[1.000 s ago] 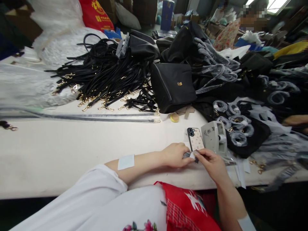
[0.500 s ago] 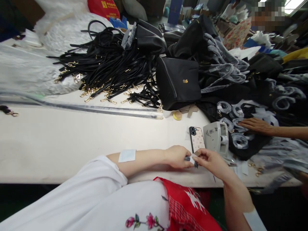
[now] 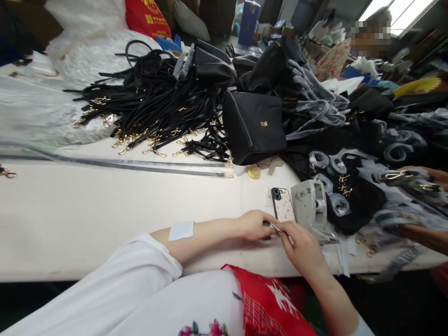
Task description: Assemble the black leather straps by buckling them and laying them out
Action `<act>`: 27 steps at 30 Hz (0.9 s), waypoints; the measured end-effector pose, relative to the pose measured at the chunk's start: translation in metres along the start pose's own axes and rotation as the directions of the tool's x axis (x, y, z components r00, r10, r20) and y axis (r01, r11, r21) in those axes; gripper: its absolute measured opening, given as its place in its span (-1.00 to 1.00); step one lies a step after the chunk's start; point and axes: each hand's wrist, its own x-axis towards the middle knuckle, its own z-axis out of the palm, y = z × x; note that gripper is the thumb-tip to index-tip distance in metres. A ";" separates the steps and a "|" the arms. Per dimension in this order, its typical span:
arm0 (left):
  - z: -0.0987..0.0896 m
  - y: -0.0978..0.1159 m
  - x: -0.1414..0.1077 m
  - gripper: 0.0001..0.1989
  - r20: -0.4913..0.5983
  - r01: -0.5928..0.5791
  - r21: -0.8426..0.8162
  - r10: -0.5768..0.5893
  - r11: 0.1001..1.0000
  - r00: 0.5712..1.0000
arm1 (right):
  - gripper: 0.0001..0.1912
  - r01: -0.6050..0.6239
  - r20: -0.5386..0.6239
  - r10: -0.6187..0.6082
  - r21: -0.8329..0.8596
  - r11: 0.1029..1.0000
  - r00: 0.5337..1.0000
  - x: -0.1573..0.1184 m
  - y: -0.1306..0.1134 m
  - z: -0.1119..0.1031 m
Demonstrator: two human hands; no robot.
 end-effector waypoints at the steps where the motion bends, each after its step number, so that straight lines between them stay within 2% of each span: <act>1: -0.001 -0.001 0.002 -0.62 -0.019 0.008 -0.073 -0.009 0.997 1.000 | -0.75 0.029 -0.040 -0.030 -0.022 0.999 0.999 -0.004 -0.001 0.003; 3: -0.002 -0.003 0.004 -0.57 -0.043 0.031 -0.176 -0.039 0.984 0.998 | -0.72 0.064 -0.114 -0.072 -0.069 0.996 0.991 -0.009 -0.001 0.009; 6: -0.001 -0.003 0.007 -0.50 -0.053 0.070 -0.236 -0.085 0.969 0.995 | -0.69 0.089 -0.186 -0.112 -0.127 0.988 0.976 -0.013 0.000 0.017; 13: 0.003 -0.004 0.009 -0.56 -0.099 0.057 -0.313 -0.092 0.948 0.991 | -0.61 0.061 -0.311 -0.108 -0.158 0.985 0.944 -0.021 -0.016 0.038; 16: 0.002 -0.007 0.009 -0.55 -0.107 0.040 -0.323 -0.078 0.946 0.991 | -0.64 0.048 -0.359 -0.091 -0.129 0.991 0.929 -0.023 -0.014 0.031; 18: -0.001 -0.010 0.010 -0.55 -0.108 0.050 -0.400 -0.101 0.915 0.989 | -0.70 -0.004 -0.426 -0.041 -0.106 0.994 0.904 -0.026 -0.001 0.013; 19: -0.002 -0.011 0.012 -0.53 -0.104 0.061 -0.447 -0.120 0.892 0.987 | -0.73 -0.057 -0.480 0.005 -0.094 0.994 0.877 -0.029 0.009 0.001; 21: -0.005 -0.015 0.015 -0.48 -0.086 0.086 -0.525 -0.154 0.847 0.984 | -0.74 -0.201 -0.597 0.130 -0.053 0.978 0.792 -0.036 0.035 -0.025; 23: -0.007 -0.017 0.018 -0.43 -0.063 0.098 -0.559 -0.160 0.823 0.985 | -0.71 -0.336 -0.656 0.263 0.015 0.942 0.708 -0.045 0.062 -0.045; 25: -0.007 -0.019 0.020 -0.44 -0.050 0.101 -0.588 -0.160 0.803 0.986 | -0.70 -0.424 -0.628 0.391 0.105 0.900 0.673 -0.052 0.087 -0.054; 27: -0.005 -0.019 0.020 -0.45 -0.045 0.097 -0.605 -0.155 0.790 0.987 | -0.66 -0.464 -0.538 0.500 0.215 0.860 0.679 -0.057 0.105 -0.053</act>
